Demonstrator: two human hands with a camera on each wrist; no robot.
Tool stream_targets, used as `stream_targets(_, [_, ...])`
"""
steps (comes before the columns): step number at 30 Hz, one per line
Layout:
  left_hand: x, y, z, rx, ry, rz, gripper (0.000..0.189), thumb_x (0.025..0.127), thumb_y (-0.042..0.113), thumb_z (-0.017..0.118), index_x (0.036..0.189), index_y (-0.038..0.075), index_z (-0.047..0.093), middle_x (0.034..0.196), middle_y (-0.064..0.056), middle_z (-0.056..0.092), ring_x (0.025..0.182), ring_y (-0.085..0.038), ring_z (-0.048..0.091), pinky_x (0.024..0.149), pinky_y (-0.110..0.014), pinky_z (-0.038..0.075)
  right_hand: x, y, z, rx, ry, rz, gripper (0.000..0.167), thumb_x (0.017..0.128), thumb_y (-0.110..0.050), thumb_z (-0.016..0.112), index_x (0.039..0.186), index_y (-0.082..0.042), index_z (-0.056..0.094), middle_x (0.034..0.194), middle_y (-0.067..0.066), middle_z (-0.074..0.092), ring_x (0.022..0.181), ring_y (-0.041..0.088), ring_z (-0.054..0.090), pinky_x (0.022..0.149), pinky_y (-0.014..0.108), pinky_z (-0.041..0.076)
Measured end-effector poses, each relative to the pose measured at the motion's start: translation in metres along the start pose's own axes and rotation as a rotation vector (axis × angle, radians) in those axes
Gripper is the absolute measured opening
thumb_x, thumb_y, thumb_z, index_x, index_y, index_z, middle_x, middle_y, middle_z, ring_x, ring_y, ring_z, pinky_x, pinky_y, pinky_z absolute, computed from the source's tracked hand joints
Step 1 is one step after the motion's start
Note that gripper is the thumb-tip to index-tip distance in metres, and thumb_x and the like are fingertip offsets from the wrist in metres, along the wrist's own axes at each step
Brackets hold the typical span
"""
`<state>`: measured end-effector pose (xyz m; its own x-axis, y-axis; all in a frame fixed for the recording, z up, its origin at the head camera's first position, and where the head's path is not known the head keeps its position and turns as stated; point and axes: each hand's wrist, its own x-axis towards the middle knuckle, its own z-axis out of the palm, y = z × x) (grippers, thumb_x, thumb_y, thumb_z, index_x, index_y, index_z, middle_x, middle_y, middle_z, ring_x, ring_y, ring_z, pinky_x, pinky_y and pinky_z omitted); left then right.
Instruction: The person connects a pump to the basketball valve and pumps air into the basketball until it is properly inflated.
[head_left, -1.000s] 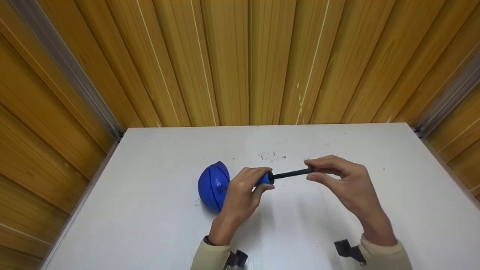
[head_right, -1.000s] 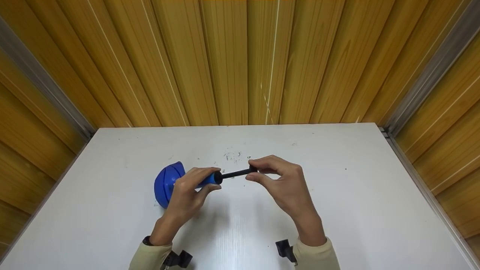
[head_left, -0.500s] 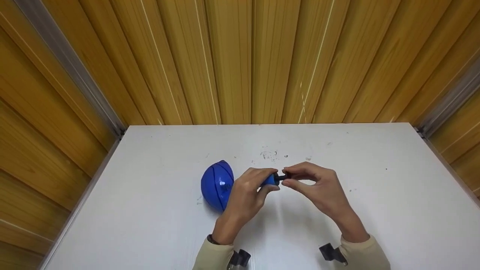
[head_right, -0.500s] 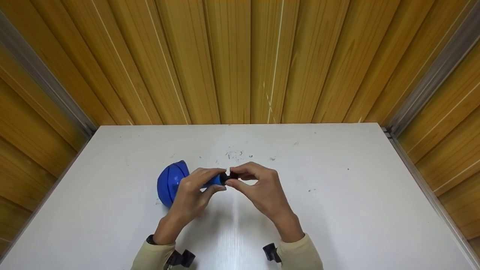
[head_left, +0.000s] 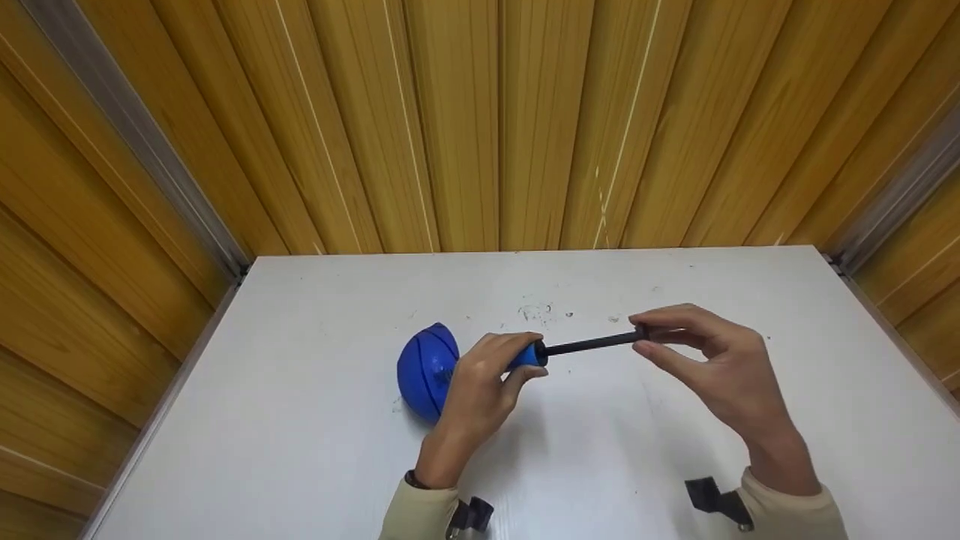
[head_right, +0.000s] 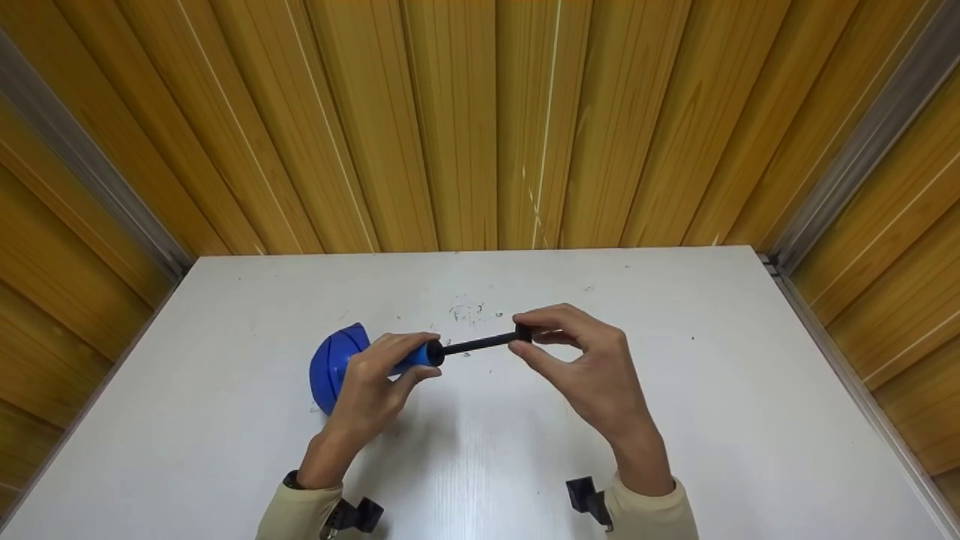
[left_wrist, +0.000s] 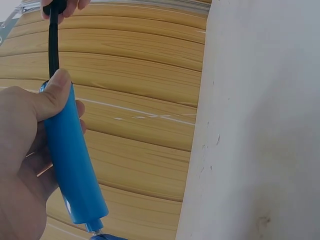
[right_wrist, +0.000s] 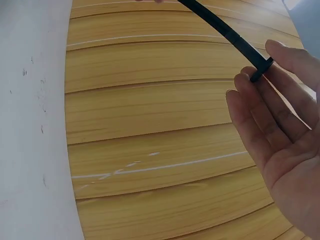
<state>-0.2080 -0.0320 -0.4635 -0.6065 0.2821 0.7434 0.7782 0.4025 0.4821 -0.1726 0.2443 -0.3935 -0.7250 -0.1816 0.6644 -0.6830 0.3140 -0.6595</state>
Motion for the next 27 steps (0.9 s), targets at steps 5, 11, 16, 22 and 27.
stream_targets(5, [-0.001, 0.004, 0.004, 0.024, 0.009, -0.008, 0.033, 0.089, 0.008, 0.086, 0.120, 0.002, 0.076, 0.114, -0.005, 0.078, 0.104, -0.020, 0.072, 0.092, -0.030, 0.060, 0.001, 0.007, 0.019, 0.088, -0.018, 0.034, 0.039, 0.079, 0.024, 0.079, 0.112, 0.004, 0.078, 0.110, 0.016, 0.077, 0.101, 0.017, 0.074, 0.089, 0.026, 0.059])
stream_targets(11, [-0.004, 0.006, 0.009, 0.071, -0.012, -0.014, 0.033, 0.090, 0.009, 0.085, 0.119, -0.001, 0.075, 0.114, -0.007, 0.078, 0.103, -0.022, 0.072, 0.092, -0.032, 0.060, -0.002, 0.025, 0.061, 0.146, -0.061, 0.105, 0.030, 0.084, 0.012, 0.082, 0.112, 0.003, 0.079, 0.108, 0.009, 0.077, 0.100, 0.019, 0.074, 0.090, 0.032, 0.061])
stream_targets(16, [-0.006, 0.006, 0.008, 0.075, -0.025, -0.019, 0.032, 0.091, 0.009, 0.084, 0.120, -0.001, 0.075, 0.114, -0.007, 0.078, 0.104, -0.022, 0.072, 0.094, -0.031, 0.059, -0.006, 0.032, 0.078, 0.213, -0.095, 0.162, 0.027, 0.088, 0.007, 0.082, 0.114, 0.001, 0.078, 0.110, 0.009, 0.077, 0.101, 0.022, 0.075, 0.091, 0.033, 0.060])
stream_targets(22, [-0.004, 0.007, 0.004, 0.027, -0.034, 0.001, 0.034, 0.092, 0.011, 0.084, 0.123, 0.002, 0.075, 0.116, -0.006, 0.078, 0.105, -0.020, 0.072, 0.094, -0.028, 0.058, -0.002, 0.022, 0.066, 0.144, -0.105, 0.076, 0.031, 0.085, 0.009, 0.084, 0.114, -0.003, 0.079, 0.108, 0.007, 0.077, 0.094, 0.022, 0.076, 0.088, 0.034, 0.061])
stream_targets(27, [-0.003, 0.003, 0.001, 0.025, -0.023, 0.000, 0.035, 0.091, 0.010, 0.084, 0.123, 0.003, 0.075, 0.115, -0.005, 0.078, 0.105, -0.020, 0.072, 0.093, -0.028, 0.059, 0.001, 0.014, 0.043, 0.033, -0.083, 0.003, 0.034, 0.083, 0.013, 0.085, 0.113, -0.002, 0.079, 0.107, 0.007, 0.077, 0.094, 0.018, 0.075, 0.086, 0.029, 0.061])
